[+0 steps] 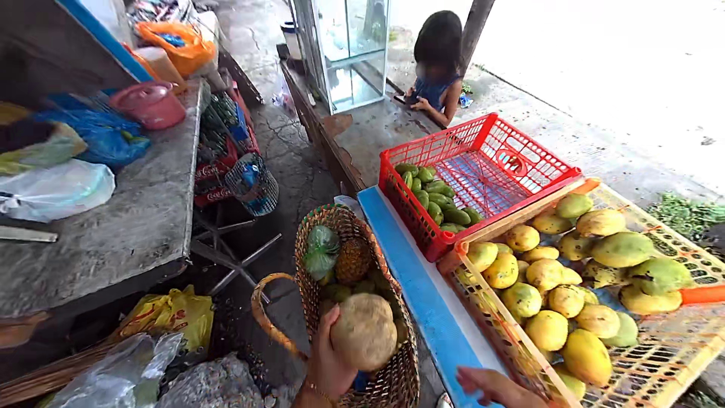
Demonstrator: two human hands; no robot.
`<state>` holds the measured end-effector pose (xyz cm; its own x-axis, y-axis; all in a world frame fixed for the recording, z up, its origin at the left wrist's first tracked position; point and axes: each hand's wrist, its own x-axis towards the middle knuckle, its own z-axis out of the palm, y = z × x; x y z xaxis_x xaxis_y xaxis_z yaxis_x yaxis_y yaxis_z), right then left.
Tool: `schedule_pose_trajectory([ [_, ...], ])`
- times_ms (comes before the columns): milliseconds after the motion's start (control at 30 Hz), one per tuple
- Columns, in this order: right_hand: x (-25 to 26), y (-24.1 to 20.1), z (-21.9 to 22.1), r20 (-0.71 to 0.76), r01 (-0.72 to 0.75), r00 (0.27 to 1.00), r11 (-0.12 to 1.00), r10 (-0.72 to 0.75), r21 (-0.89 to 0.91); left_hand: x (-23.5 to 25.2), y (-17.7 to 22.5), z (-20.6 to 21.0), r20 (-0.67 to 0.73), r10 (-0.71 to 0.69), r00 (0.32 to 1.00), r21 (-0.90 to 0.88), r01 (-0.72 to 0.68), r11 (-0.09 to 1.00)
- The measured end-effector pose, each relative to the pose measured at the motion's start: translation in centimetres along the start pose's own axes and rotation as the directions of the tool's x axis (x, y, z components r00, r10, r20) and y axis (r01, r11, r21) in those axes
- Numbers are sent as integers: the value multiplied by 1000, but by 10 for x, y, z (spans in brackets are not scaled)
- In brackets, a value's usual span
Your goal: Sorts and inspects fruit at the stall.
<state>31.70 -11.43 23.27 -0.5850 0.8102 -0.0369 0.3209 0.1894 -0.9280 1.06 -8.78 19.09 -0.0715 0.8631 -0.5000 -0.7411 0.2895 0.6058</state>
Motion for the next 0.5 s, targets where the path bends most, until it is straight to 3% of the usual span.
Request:
schedule_pose_trajectory([
  [67, 27, -7, 14, -4, 152, 988, 987, -152, -44, -12, -9, 6, 193, -23, 981, -52, 34, 998],
  [133, 52, -14, 31, -34, 260, 963, 952, -269, -162, -23, -19, 25, 290, -69, 954, -10, 76, 997],
  [200, 71, -15, 39, -181, 285, 926, 929, -330, -236, -32, -23, 40, 392, -128, 911, 20, 131, 991],
  [267, 85, -21, 19, -326, 228, 910, 966, -255, -120, -30, -17, 41, 508, -133, 851, 79, 108, 991],
  [367, 103, -33, -28, -446, 154, 895, 951, -20, 268, -18, 5, 17, 631, -28, 775, 231, -153, 961],
  [433, 118, -40, -52, -507, 177, 856, 864, 101, 472, -14, 24, -4, 626, 70, 777, 294, -318, 902],
  [500, 132, -47, -72, -545, 205, 821, 803, 170, 559, -17, 39, -30, 586, 102, 804, 321, -346, 881],
])
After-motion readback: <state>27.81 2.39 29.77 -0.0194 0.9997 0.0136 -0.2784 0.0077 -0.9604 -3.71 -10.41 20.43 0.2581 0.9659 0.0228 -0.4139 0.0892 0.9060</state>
